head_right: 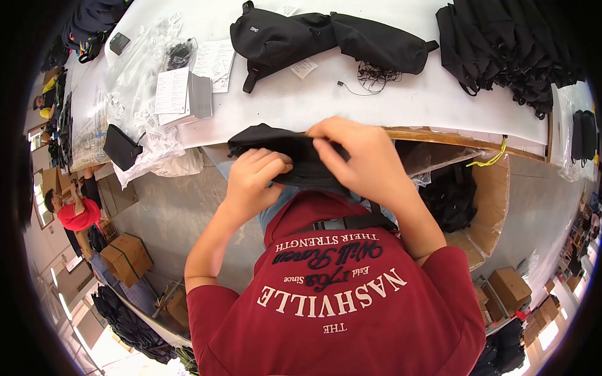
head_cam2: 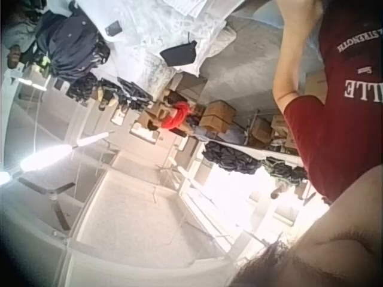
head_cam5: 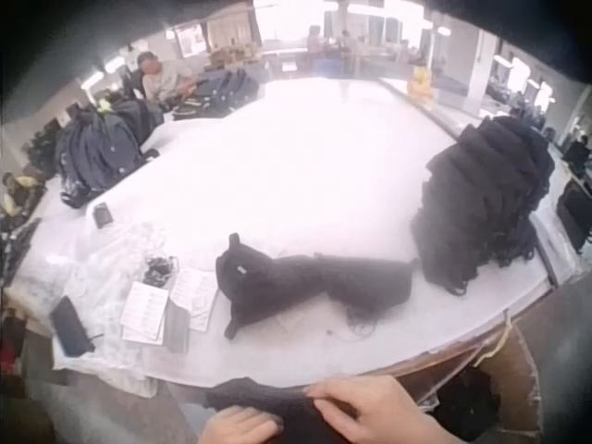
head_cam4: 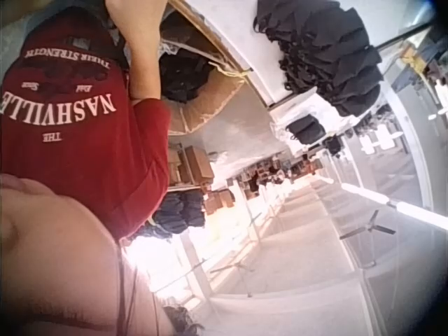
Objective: Insert warranty/instruction cards and packets into black fabric pouches.
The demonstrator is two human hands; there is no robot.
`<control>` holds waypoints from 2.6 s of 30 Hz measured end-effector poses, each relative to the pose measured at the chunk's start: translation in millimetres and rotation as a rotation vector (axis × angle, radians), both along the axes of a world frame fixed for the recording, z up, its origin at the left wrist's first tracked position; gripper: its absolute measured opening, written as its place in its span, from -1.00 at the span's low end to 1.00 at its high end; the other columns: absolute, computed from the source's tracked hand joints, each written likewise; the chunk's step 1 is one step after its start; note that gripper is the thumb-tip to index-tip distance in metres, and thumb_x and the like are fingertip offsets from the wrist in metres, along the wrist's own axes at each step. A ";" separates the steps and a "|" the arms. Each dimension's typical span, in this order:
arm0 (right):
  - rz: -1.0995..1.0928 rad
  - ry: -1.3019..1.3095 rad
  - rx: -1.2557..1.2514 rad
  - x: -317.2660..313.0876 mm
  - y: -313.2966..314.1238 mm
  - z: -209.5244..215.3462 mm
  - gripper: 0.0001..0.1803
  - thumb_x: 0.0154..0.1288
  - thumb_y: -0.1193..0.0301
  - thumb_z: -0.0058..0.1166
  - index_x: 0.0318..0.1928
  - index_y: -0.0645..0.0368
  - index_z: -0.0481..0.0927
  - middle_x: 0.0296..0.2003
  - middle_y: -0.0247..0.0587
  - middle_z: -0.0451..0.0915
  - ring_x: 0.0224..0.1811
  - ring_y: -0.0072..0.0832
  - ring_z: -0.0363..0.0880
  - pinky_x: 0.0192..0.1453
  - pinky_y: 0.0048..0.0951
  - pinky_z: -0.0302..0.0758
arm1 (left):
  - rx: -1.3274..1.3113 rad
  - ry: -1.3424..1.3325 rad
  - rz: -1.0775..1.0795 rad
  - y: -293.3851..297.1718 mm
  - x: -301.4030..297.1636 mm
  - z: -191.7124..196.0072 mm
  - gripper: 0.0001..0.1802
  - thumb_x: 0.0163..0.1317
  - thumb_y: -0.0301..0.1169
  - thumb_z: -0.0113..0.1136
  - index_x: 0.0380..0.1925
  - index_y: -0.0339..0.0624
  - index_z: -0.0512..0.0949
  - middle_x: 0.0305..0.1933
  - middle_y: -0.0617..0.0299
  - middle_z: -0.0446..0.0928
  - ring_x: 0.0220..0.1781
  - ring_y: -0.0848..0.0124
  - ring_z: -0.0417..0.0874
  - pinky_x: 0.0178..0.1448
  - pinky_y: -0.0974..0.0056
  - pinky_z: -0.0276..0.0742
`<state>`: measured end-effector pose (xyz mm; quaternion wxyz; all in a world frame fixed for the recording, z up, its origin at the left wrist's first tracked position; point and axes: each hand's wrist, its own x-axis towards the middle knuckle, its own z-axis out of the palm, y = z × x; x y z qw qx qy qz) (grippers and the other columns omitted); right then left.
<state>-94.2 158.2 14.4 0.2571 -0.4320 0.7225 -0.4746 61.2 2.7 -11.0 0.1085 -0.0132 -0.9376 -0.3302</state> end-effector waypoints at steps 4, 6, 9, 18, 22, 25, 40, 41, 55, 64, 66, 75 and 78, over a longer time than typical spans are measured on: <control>-0.074 0.131 0.008 -3.6 -5.9 -5.9 -0.93 0.19 0.52 0.09 -0.30 0.22 0.57 -0.36 -0.20 0.61 -0.41 -0.23 0.60 -0.32 -0.37 0.50 | -0.075 -0.252 -0.073 14.3 -1.6 11.2 -0.55 -0.23 -0.62 0.13 -0.20 -0.15 0.48 -0.28 0.18 0.51 -0.26 0.20 0.55 -0.16 0.22 0.47; -0.040 0.168 -0.026 -0.7 -9.4 -6.8 -0.94 0.19 0.52 0.10 -0.31 0.21 0.57 -0.37 -0.22 0.60 -0.42 -0.22 0.59 -0.33 -0.36 0.49 | -0.117 -0.250 -0.078 20.0 -2.2 7.7 -0.49 -0.20 -0.61 0.12 -0.10 -0.15 0.48 -0.25 0.15 0.51 -0.24 0.18 0.55 -0.13 0.22 0.49; 0.107 0.144 0.032 4.1 -9.9 -6.3 -0.90 0.18 0.58 0.10 -0.26 0.26 0.58 -0.33 -0.15 0.62 -0.36 -0.25 0.62 -0.27 -0.43 0.52 | -0.085 -0.407 -0.107 21.4 0.3 4.7 -0.40 -0.13 -0.60 0.09 0.06 -0.14 0.48 -0.08 0.04 0.51 -0.13 0.10 0.55 -0.03 0.17 0.51; 0.151 -0.501 -0.142 -10.8 5.5 -34.5 -0.39 0.21 0.31 0.19 0.23 0.15 0.31 0.02 -0.15 0.52 0.13 -0.37 0.46 0.28 -0.35 0.30 | 0.563 -0.598 -0.218 -11.2 13.3 -3.4 -0.50 0.26 -0.50 -0.06 0.24 -0.10 0.37 0.22 -0.10 0.37 0.22 0.07 0.44 0.31 0.18 0.29; 0.255 -0.373 0.095 -1.8 16.7 -39.6 -0.22 0.04 0.28 0.33 0.27 0.13 0.28 0.02 -0.08 0.53 0.13 -0.29 0.49 0.23 -0.30 0.36 | 1.154 -0.817 0.098 -21.2 26.2 -2.7 -0.47 0.45 -0.28 -0.11 0.33 -0.30 0.20 0.28 0.16 0.35 0.26 0.42 0.34 0.33 0.31 0.21; 0.138 -0.408 0.222 7.9 16.9 -58.9 -0.34 0.05 0.37 0.32 0.17 0.20 0.37 -0.08 -0.20 0.60 -0.03 -0.36 0.57 0.12 -0.37 0.43 | 1.279 -0.666 0.264 -15.0 30.5 -4.7 -0.46 0.43 -0.29 -0.04 0.32 -0.31 0.19 0.26 0.19 0.35 0.26 0.45 0.34 0.32 0.33 0.24; -0.160 -1.169 -0.040 -46.0 48.9 -52.0 -0.55 0.27 0.38 0.14 0.13 0.13 0.31 -0.42 -0.17 0.54 -0.60 -0.58 0.42 -0.61 -0.59 0.30 | 0.727 -0.607 0.549 -18.2 58.0 -24.4 -0.72 0.20 -0.31 0.27 -0.31 -0.34 0.51 -0.50 0.13 0.54 -0.41 0.56 0.44 -0.26 0.39 0.38; -0.371 -1.092 -0.028 -43.9 46.1 -44.7 -0.62 0.26 0.37 0.17 0.05 0.14 0.40 -0.40 -0.22 0.55 -0.58 -0.58 0.41 -0.56 -0.59 0.31 | 0.728 -0.607 0.541 -18.1 56.6 -22.8 -0.72 0.20 -0.31 0.27 -0.31 -0.34 0.51 -0.50 0.13 0.54 -0.41 0.56 0.44 -0.26 0.39 0.38; -0.234 -1.966 -0.706 -13.5 -9.8 -72.6 -0.76 0.35 0.31 -0.11 -0.31 0.25 0.46 -0.61 -0.42 0.14 -0.54 -0.60 0.11 -0.44 -0.57 0.12 | 0.522 -0.573 0.198 6.9 22.8 35.1 -0.75 0.05 -0.27 0.35 -0.42 -0.22 0.58 -0.48 0.09 0.58 -0.50 0.15 0.57 -0.40 0.26 0.44; -0.574 -1.081 -0.371 -31.2 -9.5 -44.2 -0.68 0.26 0.20 0.21 -0.53 0.08 0.50 -0.68 -0.66 0.33 -0.70 -0.79 0.06 -0.61 -0.62 0.00 | 0.265 -0.404 0.150 5.1 14.6 34.3 -0.77 0.02 -0.28 0.35 -0.40 -0.19 0.60 -0.30 0.18 0.59 -0.26 0.20 0.58 -0.17 0.21 0.47; -0.412 -0.806 -0.212 -26.3 -9.9 -26.4 -0.64 0.24 0.20 0.23 -0.60 0.10 0.49 -0.70 -0.65 0.32 -0.70 -0.79 0.10 -0.60 -0.63 0.03 | 0.122 -0.332 0.097 5.6 9.6 31.9 -0.77 -0.03 -0.30 0.36 -0.42 -0.18 0.60 0.02 0.14 0.50 -0.04 0.16 0.53 0.04 0.15 0.41; 0.341 0.431 0.360 -7.7 2.4 -14.2 -0.74 0.24 0.19 0.09 -0.40 0.08 0.67 -0.57 -0.23 0.56 -0.45 -0.20 0.58 -0.34 -0.23 0.46 | 0.012 -0.053 -0.083 10.5 -19.7 5.0 -0.74 -0.14 -0.38 0.41 -0.40 -0.14 0.59 0.03 0.11 0.52 0.21 0.07 0.46 0.18 0.10 0.42; 0.354 0.170 0.397 -10.2 12.0 -16.6 -0.69 0.28 0.11 0.04 -0.31 0.08 0.65 -0.47 -0.18 0.62 -0.38 -0.18 0.60 -0.28 -0.23 0.48 | 0.013 -0.136 -0.152 6.4 -20.5 0.6 -0.76 -0.04 -0.34 0.38 -0.37 -0.17 0.58 -0.14 0.16 0.59 0.18 0.13 0.49 0.15 0.12 0.44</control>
